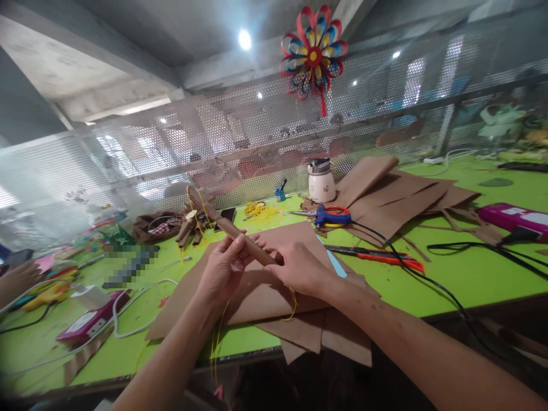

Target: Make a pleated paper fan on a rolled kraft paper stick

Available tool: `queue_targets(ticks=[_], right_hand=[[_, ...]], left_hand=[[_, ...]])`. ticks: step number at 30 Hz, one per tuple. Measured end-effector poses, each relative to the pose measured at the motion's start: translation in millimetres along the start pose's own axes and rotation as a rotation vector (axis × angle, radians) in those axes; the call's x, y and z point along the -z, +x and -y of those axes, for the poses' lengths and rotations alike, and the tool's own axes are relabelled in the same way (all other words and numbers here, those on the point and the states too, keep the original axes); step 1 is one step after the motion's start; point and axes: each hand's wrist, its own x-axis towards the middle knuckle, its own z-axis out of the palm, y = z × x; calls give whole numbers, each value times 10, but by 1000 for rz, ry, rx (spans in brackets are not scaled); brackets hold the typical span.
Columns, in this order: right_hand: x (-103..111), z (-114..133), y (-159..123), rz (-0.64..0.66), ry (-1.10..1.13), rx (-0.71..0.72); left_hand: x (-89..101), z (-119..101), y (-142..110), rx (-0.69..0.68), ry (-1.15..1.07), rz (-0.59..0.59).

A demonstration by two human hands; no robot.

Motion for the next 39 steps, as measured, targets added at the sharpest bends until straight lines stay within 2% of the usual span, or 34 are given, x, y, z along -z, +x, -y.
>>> queue_targets(ticks=[8, 13, 20, 24, 28, 34, 39], right_hand=[[4, 15, -28, -5, -42, 39], [2, 41, -55, -20, -178, 66], [-12, 41, -45, -112, -306, -14], [-19, 20, -46, -110, -355, 16], [-43, 13, -42, -201, -380, 55], [-69, 16, -55, -274, -318, 81], [-47, 21, -53, -174, -142, 80]], left_hand=[[3, -6, -3, 12, 29, 28], [3, -4, 3, 13, 19, 43], [-3, 7, 0, -39, -1, 39], [-7, 0, -13, -54, 4, 59], [12, 2, -5, -69, -23, 70], [43, -1, 20, -54, -61, 79], [40, -28, 19, -59, -70, 47]])
